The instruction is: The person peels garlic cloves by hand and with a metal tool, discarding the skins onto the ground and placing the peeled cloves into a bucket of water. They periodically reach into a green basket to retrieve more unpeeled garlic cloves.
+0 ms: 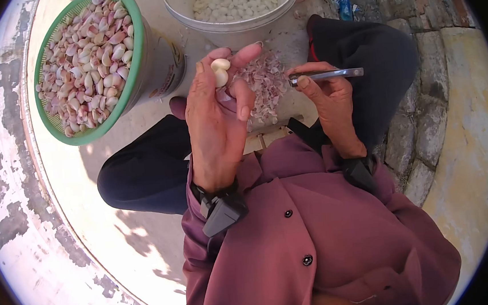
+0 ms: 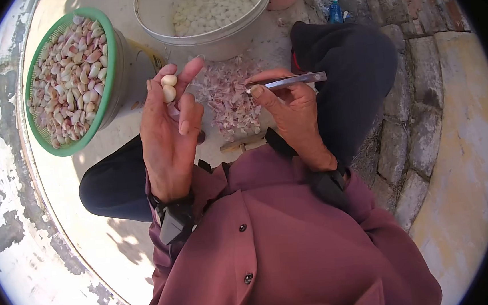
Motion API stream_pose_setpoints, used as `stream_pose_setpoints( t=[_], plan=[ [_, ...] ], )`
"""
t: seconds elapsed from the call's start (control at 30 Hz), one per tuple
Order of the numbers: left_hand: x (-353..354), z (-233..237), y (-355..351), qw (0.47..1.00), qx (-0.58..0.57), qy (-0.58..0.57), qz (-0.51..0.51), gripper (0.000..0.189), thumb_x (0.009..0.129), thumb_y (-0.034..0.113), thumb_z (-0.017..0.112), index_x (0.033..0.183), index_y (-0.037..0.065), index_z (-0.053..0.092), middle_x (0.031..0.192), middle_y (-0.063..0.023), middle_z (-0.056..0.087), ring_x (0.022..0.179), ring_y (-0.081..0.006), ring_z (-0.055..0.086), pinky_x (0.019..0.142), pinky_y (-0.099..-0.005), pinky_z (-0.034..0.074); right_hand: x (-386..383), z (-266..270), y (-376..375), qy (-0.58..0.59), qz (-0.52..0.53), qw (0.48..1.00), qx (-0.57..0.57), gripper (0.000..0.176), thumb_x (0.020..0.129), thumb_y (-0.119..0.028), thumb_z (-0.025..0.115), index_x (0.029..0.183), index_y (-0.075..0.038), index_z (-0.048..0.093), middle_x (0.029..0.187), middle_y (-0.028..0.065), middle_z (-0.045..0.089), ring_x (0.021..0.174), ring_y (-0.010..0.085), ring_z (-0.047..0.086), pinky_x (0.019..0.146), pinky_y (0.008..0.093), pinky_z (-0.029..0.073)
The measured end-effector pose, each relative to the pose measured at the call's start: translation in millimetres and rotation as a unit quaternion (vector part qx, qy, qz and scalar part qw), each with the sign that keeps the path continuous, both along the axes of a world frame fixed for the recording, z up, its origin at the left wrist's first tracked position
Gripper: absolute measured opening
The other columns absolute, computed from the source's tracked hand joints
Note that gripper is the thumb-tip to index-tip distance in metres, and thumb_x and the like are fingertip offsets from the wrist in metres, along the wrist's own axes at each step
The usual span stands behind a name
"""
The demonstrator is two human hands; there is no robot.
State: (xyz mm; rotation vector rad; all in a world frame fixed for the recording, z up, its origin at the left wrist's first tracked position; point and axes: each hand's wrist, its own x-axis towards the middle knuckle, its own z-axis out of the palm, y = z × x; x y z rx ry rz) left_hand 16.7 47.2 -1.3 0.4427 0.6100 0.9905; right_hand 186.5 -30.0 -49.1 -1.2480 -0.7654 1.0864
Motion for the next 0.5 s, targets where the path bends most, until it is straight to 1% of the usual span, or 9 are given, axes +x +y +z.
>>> stream_pose_setpoints(
  t=[0.07, 0.13, 0.2, 0.23, 0.27, 0.33, 0.4, 0.47, 0.5],
  plan=[
    [7, 18, 33, 0.995, 0.102, 0.007, 0.009, 0.032, 0.104, 0.028, 0.036, 0.116, 0.003, 0.052, 0.120, -0.0206, 0.060, 0.052, -0.0074, 0.040, 0.051, -0.0206, 0.033, -2, 3, 0, 0.003, -0.008, 1.000, -0.006, 0.017, 0.089, -0.007, 0.066, 0.105, -0.001, 0.064, 0.099, 0.0039, 0.066, 0.086, 0.0068, 0.059, 0.079, 0.0210, 0.046],
    [22, 40, 69, 0.971, 0.235, 0.021, 0.043, 0.031, 0.103, 0.027, 0.036, 0.115, 0.003, 0.051, 0.116, -0.0177, 0.062, 0.056, -0.0096, 0.047, 0.056, -0.0214, 0.037, -5, 0, 2, 0.011, 0.000, 1.000, 0.010, 0.017, 0.089, -0.005, 0.066, 0.105, -0.001, 0.063, 0.099, 0.0044, 0.066, 0.086, 0.0077, 0.059, 0.080, 0.0214, 0.047],
    [43, 47, 113, 0.927, 0.361, 0.088, 0.058, 0.026, 0.101, 0.026, 0.047, 0.117, 0.007, 0.050, 0.114, -0.0135, 0.059, 0.072, -0.0152, 0.057, 0.064, -0.0266, 0.044, -7, -6, 3, 0.018, 0.016, 0.999, 0.023, 0.017, 0.089, -0.004, 0.065, 0.106, -0.001, 0.063, 0.099, 0.0049, 0.066, 0.087, 0.0084, 0.060, 0.080, 0.0218, 0.047],
    [37, 49, 124, 0.923, 0.367, 0.099, 0.064, 0.026, 0.101, 0.026, 0.047, 0.117, 0.007, 0.050, 0.114, -0.0135, 0.059, 0.072, -0.0152, 0.057, 0.064, -0.0266, 0.044, -8, -10, 2, 0.035, 0.014, 0.999, 0.013, 0.017, 0.089, -0.003, 0.065, 0.105, -0.001, 0.063, 0.099, 0.0052, 0.066, 0.088, 0.0090, 0.060, 0.081, 0.0221, 0.047],
    [30, 49, 134, 0.897, 0.397, 0.172, 0.091, 0.027, 0.099, 0.026, 0.049, 0.118, 0.008, 0.051, 0.115, -0.0140, 0.057, 0.077, -0.0170, 0.056, 0.067, -0.0280, 0.045, -8, -12, 3, 0.049, 0.010, 0.999, 0.001, 0.017, 0.088, -0.003, 0.065, 0.105, -0.001, 0.063, 0.099, 0.0055, 0.066, 0.089, 0.0096, 0.060, 0.081, 0.0223, 0.047],
    [18, 44, 153, 0.830, 0.443, 0.308, 0.141, 0.029, 0.096, 0.025, 0.053, 0.120, 0.008, 0.051, 0.119, -0.0149, 0.054, 0.088, -0.0205, 0.056, 0.074, -0.0307, 0.045, -5, -17, 4, 0.036, 0.007, 0.999, 0.011, 0.017, 0.088, -0.002, 0.065, 0.104, -0.001, 0.063, 0.099, 0.0054, 0.066, 0.089, 0.0104, 0.060, 0.081, 0.0226, 0.047],
    [3, 34, 164, 0.745, 0.476, 0.433, 0.178, 0.033, 0.093, 0.024, 0.057, 0.122, 0.008, 0.051, 0.122, -0.0159, 0.052, 0.099, -0.0240, 0.056, 0.080, -0.0334, 0.046, 2, -28, 2, 0.023, -0.012, 0.999, -0.024, 0.016, 0.087, -0.001, 0.065, 0.103, 0.000, 0.064, 0.098, 0.0051, 0.065, 0.089, 0.0107, 0.060, 0.080, 0.0230, 0.048],
    [-42, 35, 167, 0.713, 0.426, 0.547, 0.099, 0.047, 0.086, 0.022, 0.064, 0.127, 0.007, 0.048, 0.130, -0.0185, 0.045, 0.116, -0.0294, 0.047, 0.093, -0.0376, 0.041, 4, -31, 2, 0.026, -0.014, 0.999, -0.043, 0.016, 0.087, -0.001, 0.065, 0.103, 0.000, 0.064, 0.098, 0.0050, 0.065, 0.089, 0.0108, 0.060, 0.080, 0.0233, 0.048],
    [-63, 30, 168, 0.692, 0.445, 0.566, 0.060, 0.052, 0.085, 0.027, 0.064, 0.131, 0.010, 0.045, 0.136, -0.0211, 0.040, 0.126, -0.0347, 0.040, 0.098, -0.0454, 0.037, 4, -33, 3, 0.024, -0.020, 0.998, -0.063, 0.015, 0.087, -0.001, 0.065, 0.102, 0.000, 0.064, 0.098, 0.0049, 0.065, 0.090, 0.0108, 0.060, 0.080, 0.0236, 0.048]
  ],
)
